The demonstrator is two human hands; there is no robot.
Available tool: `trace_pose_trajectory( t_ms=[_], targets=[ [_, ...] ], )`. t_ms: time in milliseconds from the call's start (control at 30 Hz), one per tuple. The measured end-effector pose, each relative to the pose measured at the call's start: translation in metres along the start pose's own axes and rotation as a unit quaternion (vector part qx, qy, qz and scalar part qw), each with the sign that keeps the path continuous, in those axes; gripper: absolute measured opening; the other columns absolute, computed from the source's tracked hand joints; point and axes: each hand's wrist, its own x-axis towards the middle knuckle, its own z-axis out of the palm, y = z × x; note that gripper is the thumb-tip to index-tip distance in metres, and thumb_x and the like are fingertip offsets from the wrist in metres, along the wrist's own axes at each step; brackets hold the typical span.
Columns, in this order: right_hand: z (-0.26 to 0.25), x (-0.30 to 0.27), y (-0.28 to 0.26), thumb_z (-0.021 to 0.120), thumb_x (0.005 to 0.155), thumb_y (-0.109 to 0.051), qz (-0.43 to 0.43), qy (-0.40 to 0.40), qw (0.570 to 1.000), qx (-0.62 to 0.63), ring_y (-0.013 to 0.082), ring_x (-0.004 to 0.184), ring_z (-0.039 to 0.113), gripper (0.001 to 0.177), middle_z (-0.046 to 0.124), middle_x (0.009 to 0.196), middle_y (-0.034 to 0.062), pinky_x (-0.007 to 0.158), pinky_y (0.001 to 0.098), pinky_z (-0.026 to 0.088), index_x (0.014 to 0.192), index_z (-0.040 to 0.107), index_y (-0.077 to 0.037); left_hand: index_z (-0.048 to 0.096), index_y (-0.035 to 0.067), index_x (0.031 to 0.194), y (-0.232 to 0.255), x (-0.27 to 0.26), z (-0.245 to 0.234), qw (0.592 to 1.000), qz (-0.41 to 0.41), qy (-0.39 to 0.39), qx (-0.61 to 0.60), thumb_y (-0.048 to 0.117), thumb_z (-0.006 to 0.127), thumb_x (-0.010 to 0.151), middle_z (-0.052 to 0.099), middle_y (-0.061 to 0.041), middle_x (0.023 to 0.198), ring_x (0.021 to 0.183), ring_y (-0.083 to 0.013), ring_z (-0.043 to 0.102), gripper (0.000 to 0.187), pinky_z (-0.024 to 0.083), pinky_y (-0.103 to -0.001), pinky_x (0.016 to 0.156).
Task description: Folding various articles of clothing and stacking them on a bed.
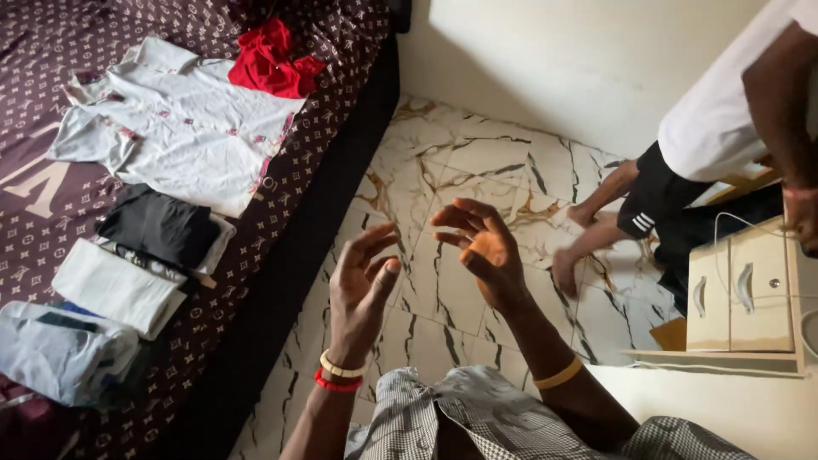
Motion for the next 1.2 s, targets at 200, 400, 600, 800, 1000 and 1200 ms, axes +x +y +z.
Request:
trace_pose_trajectory(
  t_ms=[200,400,600,800,1000,1200],
  targets=[
    [0.000,0.008,-0.003,0.079,0.098,-0.038,0.001,0.002,1.000,-0.002,0.0299,0.138,0.056,0.073,0.059,0.143,0.0147,0.117,0.0501,0.048,0.154,0.043,-0.006,0.055,0.003,0.141,0.002,0.011,-0.002,0.998,0.002,-0.012,-0.054,0.029,0.073,0.099,0.059,-0.012,0.145,0.136,-0.0245,0.057,0.053,0.049,-0.040,0.110],
    [-0.001,0.008,-0.006,0.080,0.096,-0.040,0.012,0.016,1.000,-0.009,0.0304,0.137,0.057,0.076,0.058,0.144,0.0145,0.116,0.0505,0.048,0.154,0.043,-0.007,0.054,0.003,0.141,0.006,0.017,-0.004,0.999,0.010,-0.022,-0.046,0.026,0.070,0.099,0.059,-0.011,0.147,0.138,-0.0247,0.057,0.050,0.050,-0.040,0.110],
    [0.004,0.012,-0.006,0.080,0.096,-0.039,0.007,0.022,0.999,-0.033,0.0302,0.138,0.057,0.076,0.058,0.145,0.0146,0.116,0.0506,0.049,0.154,0.042,-0.008,0.053,0.004,0.141,0.010,0.028,-0.010,0.998,-0.001,-0.051,-0.047,0.028,0.071,0.099,0.058,-0.011,0.148,0.138,-0.0248,0.056,0.051,0.051,-0.040,0.111],
    [0.017,0.021,-0.001,0.079,0.097,-0.038,-0.004,0.043,0.997,-0.070,0.0290,0.139,0.055,0.078,0.058,0.145,0.0147,0.117,0.0491,0.048,0.157,0.041,-0.007,0.054,0.004,0.141,0.005,0.046,-0.026,0.996,0.004,-0.082,-0.038,0.029,0.071,0.100,0.059,-0.012,0.147,0.138,-0.0254,0.057,0.052,0.050,-0.040,0.111],
    [0.030,0.042,0.011,0.077,0.099,-0.037,-0.007,0.026,0.998,-0.063,0.0297,0.139,0.057,0.073,0.057,0.147,0.0140,0.116,0.0484,0.048,0.156,0.040,-0.008,0.054,0.004,0.143,0.012,0.065,-0.051,0.996,0.014,-0.087,-0.027,0.030,0.072,0.100,0.058,-0.012,0.148,0.139,-0.0260,0.056,0.054,0.050,-0.041,0.111],
    [0.047,0.071,0.025,0.077,0.100,-0.035,-0.017,0.017,0.999,-0.043,0.0299,0.140,0.056,0.071,0.057,0.148,0.0141,0.118,0.0497,0.048,0.156,0.042,-0.008,0.054,0.005,0.141,0.008,0.084,-0.079,0.996,0.001,-0.077,-0.035,0.031,0.073,0.098,0.059,-0.011,0.147,0.137,-0.0248,0.057,0.053,0.053,-0.041,0.108]
  ],
)
